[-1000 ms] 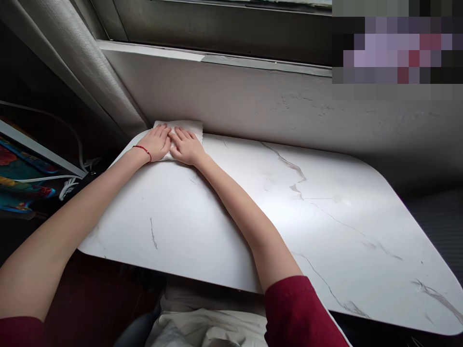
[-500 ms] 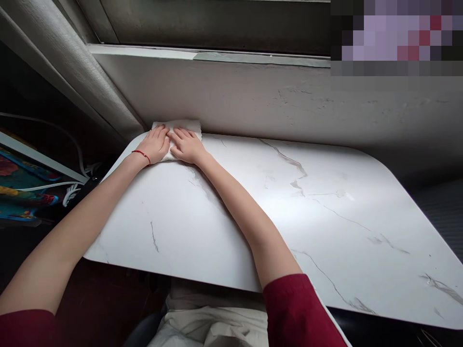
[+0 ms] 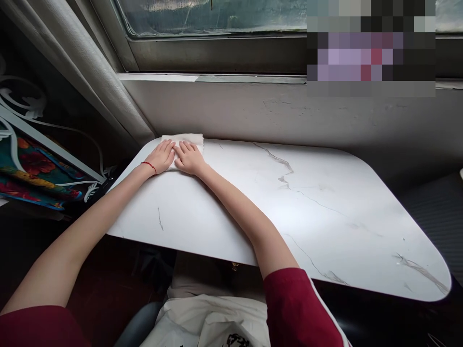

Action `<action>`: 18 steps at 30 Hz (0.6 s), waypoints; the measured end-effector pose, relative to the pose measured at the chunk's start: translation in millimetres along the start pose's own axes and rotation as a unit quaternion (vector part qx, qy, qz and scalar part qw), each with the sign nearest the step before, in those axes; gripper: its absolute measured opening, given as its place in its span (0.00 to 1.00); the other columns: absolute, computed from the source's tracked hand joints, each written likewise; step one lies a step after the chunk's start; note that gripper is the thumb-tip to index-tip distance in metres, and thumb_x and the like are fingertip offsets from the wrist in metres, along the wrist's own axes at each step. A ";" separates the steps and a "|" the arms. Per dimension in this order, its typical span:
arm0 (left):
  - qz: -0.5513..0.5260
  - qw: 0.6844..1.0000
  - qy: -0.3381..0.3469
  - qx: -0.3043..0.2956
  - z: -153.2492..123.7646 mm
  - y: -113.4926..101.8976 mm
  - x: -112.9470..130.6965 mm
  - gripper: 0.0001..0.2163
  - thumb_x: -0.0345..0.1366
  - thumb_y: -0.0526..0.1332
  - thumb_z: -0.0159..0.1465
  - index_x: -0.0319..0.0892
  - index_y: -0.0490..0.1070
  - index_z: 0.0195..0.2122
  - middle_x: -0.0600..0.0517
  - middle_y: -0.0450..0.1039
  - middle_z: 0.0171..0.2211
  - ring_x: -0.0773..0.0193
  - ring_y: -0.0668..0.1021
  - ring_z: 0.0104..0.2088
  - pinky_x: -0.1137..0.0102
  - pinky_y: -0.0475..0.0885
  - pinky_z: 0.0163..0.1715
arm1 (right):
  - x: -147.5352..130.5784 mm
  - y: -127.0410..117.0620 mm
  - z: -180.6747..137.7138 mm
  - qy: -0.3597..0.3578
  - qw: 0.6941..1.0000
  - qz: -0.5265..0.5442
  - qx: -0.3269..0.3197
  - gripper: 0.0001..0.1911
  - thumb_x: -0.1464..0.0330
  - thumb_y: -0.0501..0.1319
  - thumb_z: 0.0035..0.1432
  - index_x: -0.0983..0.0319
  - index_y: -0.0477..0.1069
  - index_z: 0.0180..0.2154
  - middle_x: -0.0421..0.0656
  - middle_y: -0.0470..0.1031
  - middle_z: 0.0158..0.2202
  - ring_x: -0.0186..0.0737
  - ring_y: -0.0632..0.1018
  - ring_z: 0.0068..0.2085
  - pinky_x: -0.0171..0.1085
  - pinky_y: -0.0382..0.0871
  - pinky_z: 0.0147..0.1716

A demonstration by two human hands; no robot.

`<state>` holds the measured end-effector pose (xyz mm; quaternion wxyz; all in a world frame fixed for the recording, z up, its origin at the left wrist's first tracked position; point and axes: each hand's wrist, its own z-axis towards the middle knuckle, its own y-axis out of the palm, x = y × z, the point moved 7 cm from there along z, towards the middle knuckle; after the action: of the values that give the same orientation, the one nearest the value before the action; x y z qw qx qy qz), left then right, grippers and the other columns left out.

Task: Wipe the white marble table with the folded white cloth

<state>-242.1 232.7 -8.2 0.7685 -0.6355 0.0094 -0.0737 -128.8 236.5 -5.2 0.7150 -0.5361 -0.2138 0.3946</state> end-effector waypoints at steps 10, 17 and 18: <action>0.055 0.998 0.018 0.016 -119.3 -22.9 77.8 0.27 0.36 0.43 0.71 0.26 0.59 0.68 0.34 0.56 0.70 0.44 0.59 0.71 0.51 0.57 0.69 | -64.5 -37.2 -116.0 -0.019 0.999 0.038 -0.001 0.33 0.67 0.51 0.67 0.75 0.56 0.69 0.62 0.55 0.71 0.60 0.58 0.71 0.53 0.49 0.70; 0.079 0.993 0.060 0.058 -194.3 -39.0 137.6 0.26 0.35 0.44 0.72 0.26 0.61 0.66 0.31 0.61 0.67 0.41 0.63 0.69 0.46 0.61 0.66 | -94.7 -67.1 -195.5 -0.103 0.991 0.076 0.027 0.33 0.66 0.50 0.67 0.79 0.57 0.67 0.66 0.58 0.69 0.64 0.59 0.70 0.57 0.54 0.67; 0.080 0.993 0.069 0.059 -196.7 -39.1 144.2 0.26 0.35 0.44 0.72 0.25 0.61 0.66 0.30 0.62 0.67 0.41 0.63 0.69 0.46 0.61 0.66 | -93.8 -70.0 -201.9 -0.109 0.991 0.076 0.033 0.32 0.67 0.50 0.67 0.79 0.58 0.67 0.66 0.59 0.68 0.63 0.59 0.70 0.57 0.55 0.67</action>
<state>-124.7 15.8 3.7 0.8055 -0.5798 0.1088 -0.0564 -14.2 33.4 3.9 0.6723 -0.4807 -0.2361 0.5111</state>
